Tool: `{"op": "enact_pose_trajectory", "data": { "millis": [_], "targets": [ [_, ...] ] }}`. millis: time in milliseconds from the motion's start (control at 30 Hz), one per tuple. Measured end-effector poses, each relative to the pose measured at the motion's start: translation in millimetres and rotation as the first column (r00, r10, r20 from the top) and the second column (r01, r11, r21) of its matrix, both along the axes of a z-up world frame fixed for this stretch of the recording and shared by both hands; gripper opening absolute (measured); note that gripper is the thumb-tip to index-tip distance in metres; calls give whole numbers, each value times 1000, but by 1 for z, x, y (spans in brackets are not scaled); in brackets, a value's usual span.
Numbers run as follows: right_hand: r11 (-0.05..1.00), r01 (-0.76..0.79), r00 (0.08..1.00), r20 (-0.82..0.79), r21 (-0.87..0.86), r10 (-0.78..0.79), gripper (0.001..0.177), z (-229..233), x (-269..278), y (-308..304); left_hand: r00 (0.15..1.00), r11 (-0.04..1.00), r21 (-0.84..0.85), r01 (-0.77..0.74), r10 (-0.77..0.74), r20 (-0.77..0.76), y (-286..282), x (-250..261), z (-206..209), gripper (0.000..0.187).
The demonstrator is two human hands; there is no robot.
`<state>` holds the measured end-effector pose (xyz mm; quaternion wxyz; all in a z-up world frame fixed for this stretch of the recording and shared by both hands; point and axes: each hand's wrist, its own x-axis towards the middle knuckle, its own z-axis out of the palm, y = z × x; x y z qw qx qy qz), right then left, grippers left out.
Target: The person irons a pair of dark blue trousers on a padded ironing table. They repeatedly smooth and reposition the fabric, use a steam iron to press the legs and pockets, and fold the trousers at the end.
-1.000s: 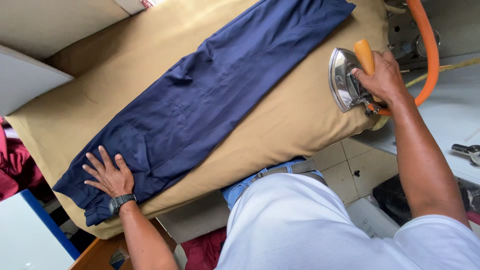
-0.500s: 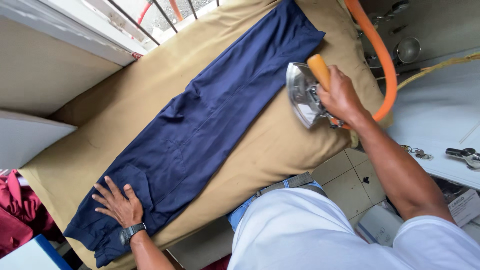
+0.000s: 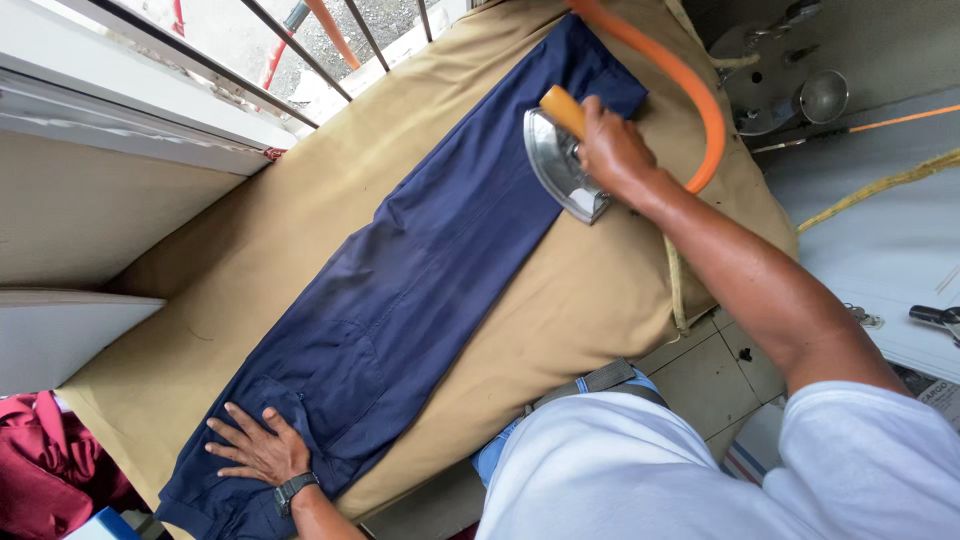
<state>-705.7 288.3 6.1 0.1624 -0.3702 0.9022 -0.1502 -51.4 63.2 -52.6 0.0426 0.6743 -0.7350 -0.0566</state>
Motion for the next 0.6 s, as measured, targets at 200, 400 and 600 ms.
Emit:
{"op": "enact_pose_trajectory", "data": {
  "millis": [200, 400, 600],
  "targets": [
    [994, 66, 990, -117, -83, -76, 43, -37, -95, 5, 1000, 999, -40, 11, -11, -10, 1, -5, 1, 81],
    [992, 59, 998, 27, -108, -56, 41, -31, -74, 2, 1000, 999, -48, 9, -9, -10, 3, -5, 2, 79],
    [994, -107, 992, 69, 31, 105, 42, 12, 5, -11, 1000, 997, -79, -1, -1, -30, 5, -9, 3, 80]
  ]
}}
